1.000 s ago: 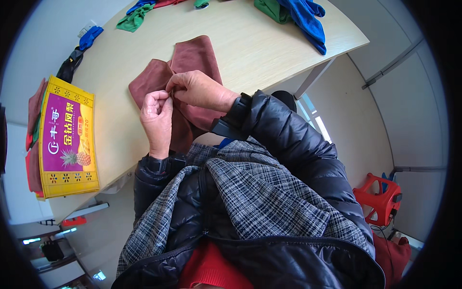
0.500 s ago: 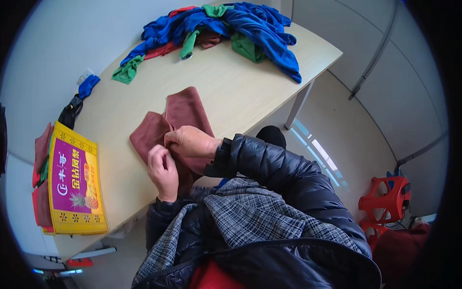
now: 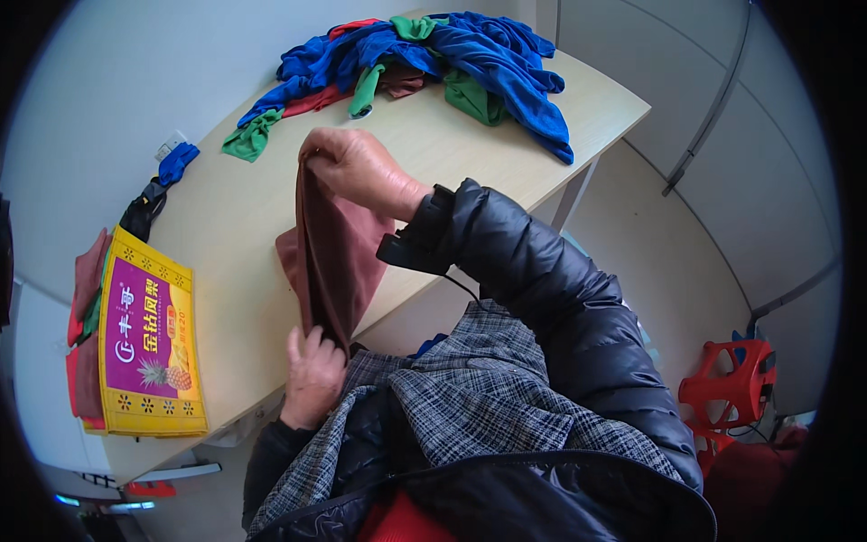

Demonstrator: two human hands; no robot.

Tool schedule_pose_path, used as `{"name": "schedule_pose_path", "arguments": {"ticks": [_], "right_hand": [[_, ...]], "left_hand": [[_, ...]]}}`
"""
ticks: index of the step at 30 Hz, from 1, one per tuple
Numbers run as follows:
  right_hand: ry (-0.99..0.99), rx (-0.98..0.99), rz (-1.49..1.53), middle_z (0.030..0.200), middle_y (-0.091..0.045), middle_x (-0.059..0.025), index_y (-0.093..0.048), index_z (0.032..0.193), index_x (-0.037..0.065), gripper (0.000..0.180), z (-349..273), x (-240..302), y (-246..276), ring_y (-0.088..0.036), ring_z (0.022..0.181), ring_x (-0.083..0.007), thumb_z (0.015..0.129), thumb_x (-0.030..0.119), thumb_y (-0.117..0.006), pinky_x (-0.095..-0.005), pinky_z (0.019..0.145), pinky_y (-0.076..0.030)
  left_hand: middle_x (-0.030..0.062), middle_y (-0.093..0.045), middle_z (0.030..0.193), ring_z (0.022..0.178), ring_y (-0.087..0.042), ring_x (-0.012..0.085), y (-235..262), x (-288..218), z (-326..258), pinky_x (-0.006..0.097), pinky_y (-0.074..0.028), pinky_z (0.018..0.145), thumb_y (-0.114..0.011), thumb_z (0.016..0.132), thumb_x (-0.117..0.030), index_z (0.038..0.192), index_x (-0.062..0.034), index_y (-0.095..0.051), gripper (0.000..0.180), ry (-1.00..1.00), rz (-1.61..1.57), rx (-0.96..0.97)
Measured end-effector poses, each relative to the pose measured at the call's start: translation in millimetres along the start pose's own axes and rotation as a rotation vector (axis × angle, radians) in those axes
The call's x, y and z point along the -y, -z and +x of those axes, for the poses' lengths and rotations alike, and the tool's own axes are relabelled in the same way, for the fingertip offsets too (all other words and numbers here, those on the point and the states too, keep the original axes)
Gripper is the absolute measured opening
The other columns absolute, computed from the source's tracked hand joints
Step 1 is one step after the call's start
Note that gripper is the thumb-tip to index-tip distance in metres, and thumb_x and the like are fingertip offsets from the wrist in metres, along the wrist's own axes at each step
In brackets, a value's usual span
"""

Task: The person is folding a reddish-brown cloth piece on a light-colored table.

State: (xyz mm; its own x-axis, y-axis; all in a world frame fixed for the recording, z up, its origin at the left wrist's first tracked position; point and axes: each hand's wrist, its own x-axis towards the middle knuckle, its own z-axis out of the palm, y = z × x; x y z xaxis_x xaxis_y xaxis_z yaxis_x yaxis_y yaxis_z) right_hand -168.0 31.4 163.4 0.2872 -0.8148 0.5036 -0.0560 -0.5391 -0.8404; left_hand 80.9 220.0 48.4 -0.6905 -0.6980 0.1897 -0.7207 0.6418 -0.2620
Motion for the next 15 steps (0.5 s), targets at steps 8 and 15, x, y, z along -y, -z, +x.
{"name": "schedule_pose_path", "arguments": {"ticks": [8,15], "right_hand": [[-0.02,-0.055,0.046,0.085,-0.064,0.0009,-0.067,0.111,0.004,0.012,4.5,13.2,37.0,-0.063,0.08,-0.007,0.104,0.007,-0.058,-0.0229,0.071,-0.054],[0.121,-0.037,0.0,0.092,-0.068,0.0023,-0.072,0.113,0.008,0.014,14.5,65.4,79.7,-0.061,0.079,-0.0055,0.103,0.015,-0.065,-0.0219,0.074,-0.053]], "left_hand": [[0.0129,-0.063,0.114,0.129,-0.053,0.0338,85.6,40.3,-25.2,0.062,-0.033,0.114,-0.072,0.076,-0.015,0.083,-0.0048,-0.063,0.015,0.152,0.047,-0.226],[0.0154,-0.06,0.121,0.129,-0.051,0.0398,185.8,94.7,-25.4,0.058,-0.038,0.108,-0.075,0.079,-0.009,0.09,-0.0013,-0.056,0.023,0.223,0.189,-0.451]]}}
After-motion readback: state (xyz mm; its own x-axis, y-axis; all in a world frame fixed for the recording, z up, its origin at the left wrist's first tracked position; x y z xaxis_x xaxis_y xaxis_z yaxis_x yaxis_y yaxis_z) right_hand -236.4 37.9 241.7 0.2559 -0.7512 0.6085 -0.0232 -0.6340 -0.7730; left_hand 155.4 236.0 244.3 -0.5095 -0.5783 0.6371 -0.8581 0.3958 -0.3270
